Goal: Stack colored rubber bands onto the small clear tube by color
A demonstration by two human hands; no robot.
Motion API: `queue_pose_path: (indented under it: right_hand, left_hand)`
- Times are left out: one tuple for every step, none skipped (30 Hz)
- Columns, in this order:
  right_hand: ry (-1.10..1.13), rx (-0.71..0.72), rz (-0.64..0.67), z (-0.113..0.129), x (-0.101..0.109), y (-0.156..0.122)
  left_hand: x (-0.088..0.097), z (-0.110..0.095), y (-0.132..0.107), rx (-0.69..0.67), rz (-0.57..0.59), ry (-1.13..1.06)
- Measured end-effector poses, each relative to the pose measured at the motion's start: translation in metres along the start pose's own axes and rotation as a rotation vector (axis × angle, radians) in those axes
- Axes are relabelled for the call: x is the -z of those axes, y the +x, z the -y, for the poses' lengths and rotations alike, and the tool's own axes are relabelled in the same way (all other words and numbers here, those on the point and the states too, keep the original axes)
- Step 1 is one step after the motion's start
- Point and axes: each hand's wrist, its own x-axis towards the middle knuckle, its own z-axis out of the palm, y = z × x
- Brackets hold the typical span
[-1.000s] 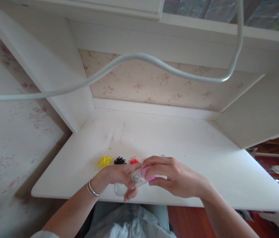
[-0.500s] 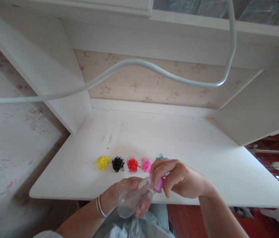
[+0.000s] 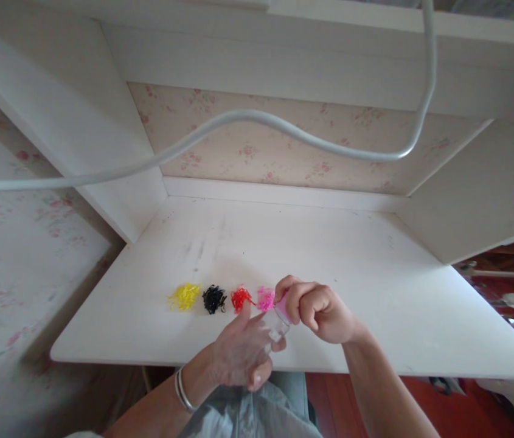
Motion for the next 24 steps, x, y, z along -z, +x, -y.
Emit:
queue_pose_path:
  right_hand:
    - [0.005, -0.003, -0.003, -0.002, -0.001, 0.000]
    - [0.013, -0.001, 0.001, -0.002, -0.001, 0.001]
    - [0.023, 0.007, 0.008, -0.002, -0.002, 0.002]
    - [0.035, 0.016, 0.014, -0.002, -0.003, 0.003]
    - [0.049, 0.024, 0.015, -0.002, -0.003, 0.004]
    - [0.064, 0.030, 0.009, -0.001, -0.004, 0.005]
    - [0.080, 0.033, -0.002, -0.001, -0.004, 0.005]
    - [0.098, 0.036, -0.014, -0.002, -0.004, 0.005]
    - [0.117, 0.037, -0.027, -0.003, -0.004, 0.004]
    - [0.137, 0.038, -0.040, -0.004, -0.005, 0.002]
    - [0.160, 0.040, -0.053, -0.006, -0.005, 0.001]
    - [0.183, 0.041, -0.066, -0.008, -0.005, -0.001]
    - [0.203, 0.040, -0.074, -0.011, -0.006, -0.003]
    - [0.222, 0.040, -0.086, -0.013, -0.006, -0.005]
    - [0.245, 0.043, -0.110, -0.014, -0.005, -0.007]
    - [0.274, 0.051, -0.150, -0.015, -0.004, -0.009]
    - [0.306, 0.066, -0.207, -0.016, -0.002, -0.011]
    - [0.338, 0.086, -0.283, -0.017, 0.000, -0.013]
    - [0.360, 0.104, -0.370, -0.017, 0.004, -0.014]
    - [0.364, 0.108, -0.456, -0.018, 0.008, -0.016]
    - [0.345, 0.091, -0.532, -0.019, 0.013, -0.017]
    - [0.306, 0.050, -0.591, -0.021, 0.018, -0.019]
    - [0.253, -0.014, -0.633, -0.024, 0.024, -0.021]
    - [0.189, -0.091, -0.654, -0.029, 0.030, -0.024]
  left_hand:
    - [0.001, 0.002, 0.000, -0.032, 0.028, 0.009]
    - [0.004, 0.005, -0.001, -0.049, 0.062, 0.031]
    - [0.007, 0.008, -0.001, -0.047, 0.096, 0.057]
    - [0.011, 0.011, -0.002, -0.036, 0.118, 0.074]
    - [0.014, 0.013, -0.002, -0.027, 0.121, 0.076]
    - [0.017, 0.016, -0.002, -0.024, 0.109, 0.064]
    - [0.019, 0.018, -0.002, -0.023, 0.088, 0.044]
    - [0.020, 0.019, -0.003, -0.018, 0.069, 0.022]
    - [0.021, 0.019, -0.003, -0.005, 0.057, 0.003]
    - [0.021, 0.019, -0.003, 0.013, 0.049, -0.009]
    - [0.021, 0.018, -0.003, 0.035, 0.045, -0.016]
    - [0.020, 0.018, -0.004, 0.058, 0.047, -0.022]
    - [0.020, 0.017, -0.005, 0.081, 0.053, -0.034]
    - [0.019, 0.017, -0.005, 0.095, 0.063, -0.053]
    - [0.018, 0.017, -0.006, 0.102, 0.075, -0.078]
    - [0.017, 0.017, -0.007, 0.105, 0.095, -0.104]
    - [0.017, 0.018, -0.008, 0.103, 0.115, -0.127]
    - [0.017, 0.018, -0.009, 0.093, 0.130, -0.143]
    - [0.017, 0.019, -0.009, 0.077, 0.130, -0.146]
    - [0.017, 0.018, -0.010, 0.053, 0.112, -0.130]
    - [0.016, 0.016, -0.011, 0.018, 0.078, -0.097]
    - [0.015, 0.012, -0.013, -0.030, 0.033, -0.046]
    - [0.013, 0.006, -0.014, -0.086, -0.018, 0.030]
    - [0.010, -0.002, -0.016, -0.143, -0.074, 0.135]
